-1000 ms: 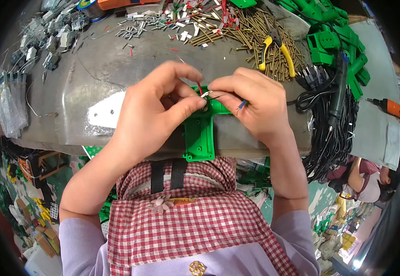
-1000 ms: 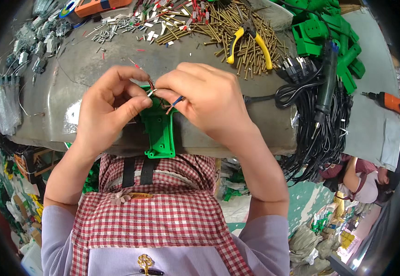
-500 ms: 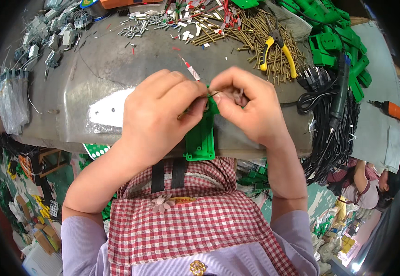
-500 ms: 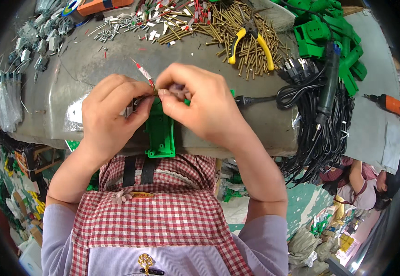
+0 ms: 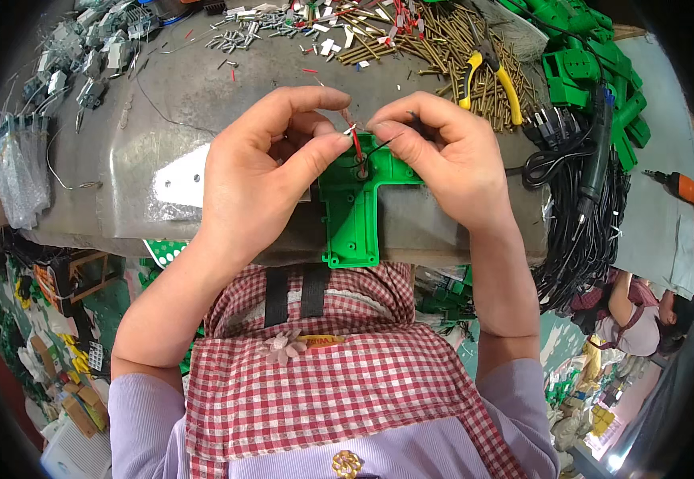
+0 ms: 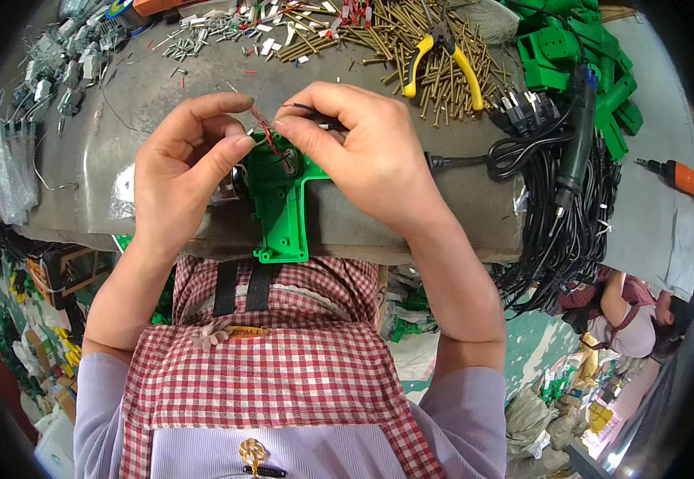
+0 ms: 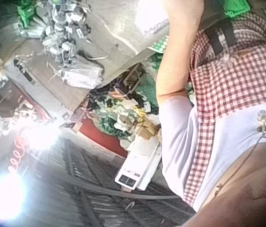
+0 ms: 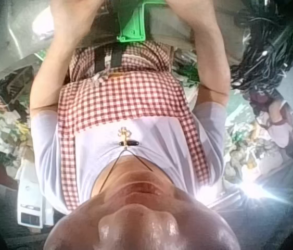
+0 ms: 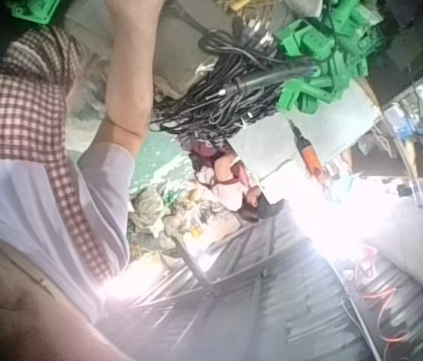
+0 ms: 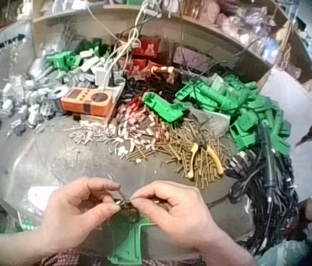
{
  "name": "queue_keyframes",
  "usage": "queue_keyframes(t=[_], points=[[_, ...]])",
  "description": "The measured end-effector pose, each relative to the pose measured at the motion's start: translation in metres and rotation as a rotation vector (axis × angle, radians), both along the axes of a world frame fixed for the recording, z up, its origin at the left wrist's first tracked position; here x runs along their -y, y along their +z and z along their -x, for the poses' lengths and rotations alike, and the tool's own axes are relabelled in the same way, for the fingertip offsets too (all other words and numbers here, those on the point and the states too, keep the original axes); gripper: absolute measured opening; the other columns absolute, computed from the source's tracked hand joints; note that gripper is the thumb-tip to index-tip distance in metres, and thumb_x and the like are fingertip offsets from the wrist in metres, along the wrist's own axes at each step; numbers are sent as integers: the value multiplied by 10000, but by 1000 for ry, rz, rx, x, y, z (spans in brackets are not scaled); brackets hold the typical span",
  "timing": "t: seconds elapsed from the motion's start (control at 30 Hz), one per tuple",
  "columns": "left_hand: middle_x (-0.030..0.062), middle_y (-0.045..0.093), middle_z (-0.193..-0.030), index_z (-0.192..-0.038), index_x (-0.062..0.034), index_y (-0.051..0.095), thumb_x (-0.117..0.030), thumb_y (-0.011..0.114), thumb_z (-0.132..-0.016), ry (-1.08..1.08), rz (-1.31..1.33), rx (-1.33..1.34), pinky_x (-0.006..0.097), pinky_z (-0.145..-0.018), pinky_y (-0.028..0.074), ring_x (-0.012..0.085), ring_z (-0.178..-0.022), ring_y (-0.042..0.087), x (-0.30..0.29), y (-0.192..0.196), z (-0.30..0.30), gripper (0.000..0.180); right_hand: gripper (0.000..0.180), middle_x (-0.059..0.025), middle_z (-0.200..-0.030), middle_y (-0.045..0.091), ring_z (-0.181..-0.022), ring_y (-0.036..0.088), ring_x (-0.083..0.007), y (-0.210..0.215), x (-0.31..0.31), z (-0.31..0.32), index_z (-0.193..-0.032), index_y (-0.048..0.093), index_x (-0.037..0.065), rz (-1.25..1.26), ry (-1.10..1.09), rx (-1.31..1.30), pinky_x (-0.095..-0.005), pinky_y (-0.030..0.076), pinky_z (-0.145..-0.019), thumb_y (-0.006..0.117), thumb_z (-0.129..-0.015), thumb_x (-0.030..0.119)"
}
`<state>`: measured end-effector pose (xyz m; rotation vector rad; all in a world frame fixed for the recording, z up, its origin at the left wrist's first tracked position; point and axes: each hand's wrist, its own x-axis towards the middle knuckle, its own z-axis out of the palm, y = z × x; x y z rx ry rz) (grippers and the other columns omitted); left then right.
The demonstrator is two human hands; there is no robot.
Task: Assembling the internal motor, circuit board, and plastic housing of a green handheld tool using a soldering iron and electric screwdriver.
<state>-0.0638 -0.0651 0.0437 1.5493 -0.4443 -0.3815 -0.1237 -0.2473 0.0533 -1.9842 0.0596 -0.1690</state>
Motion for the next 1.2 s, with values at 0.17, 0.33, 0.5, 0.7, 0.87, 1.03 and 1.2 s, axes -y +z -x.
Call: queue_keyframes(t=[0.17,0.33,0.5,0.7,0.87,1.03,1.2], points=[[17,647,-854,-990,-5,641,-37,657,-839,-61,-25,39,212,-718,478,68,-784,590,-2,-2,-2,155,158,-100,-808,665,-735,632,-130,1,0,0,-909,649,0,30,16,11,-273,496,-663,662,-833,138],[9,645,-842,-951,-3,643,-35,659,-837,-76,5,-3,212,-712,478,67,-771,589,-1,-1,-1,120,159,-101,-808,662,-734,630,-127,9,-5,-1,-911,647,4,46,29,41,-274,503,-658,664,-830,139],[11,644,-876,-954,9,629,-27,646,-858,-85,-113,149,193,-702,468,51,-813,580,-6,4,0,104,166,-57,-721,631,-711,615,-93,24,-7,-9,-905,643,3,56,101,-147,-262,499,-623,664,-824,146],[16,634,-809,-860,-17,636,17,665,-782,-51,-255,541,230,-603,438,74,-672,557,-3,2,-3,90,168,-23,-679,588,-680,561,-58,21,-5,-12,-882,609,-10,-144,133,-354,-235,467,-604,646,-836,147],[65,591,-725,-802,-43,614,-2,686,-676,87,-178,893,304,-568,456,207,-630,564,0,-5,-5,151,109,13,-734,534,-675,494,-56,14,-14,-14,-907,592,13,-327,198,-283,-250,404,-574,625,-840,92],[61,579,-709,-782,-55,607,-8,693,-650,74,-181,483,311,-566,459,223,-626,561,2,-3,-2,165,87,-104,-772,573,-698,577,-236,3,-12,-7,-863,594,32,430,110,365,-336,463,-628,651,-811,73],[63,571,-695,-785,-51,606,-21,679,-681,171,-148,1026,304,-559,455,205,-616,561,2,-6,-5,131,149,-104,-737,541,-705,568,-281,9,-6,-11,-872,591,36,-61,190,-197,-381,466,-634,685,-764,79]])
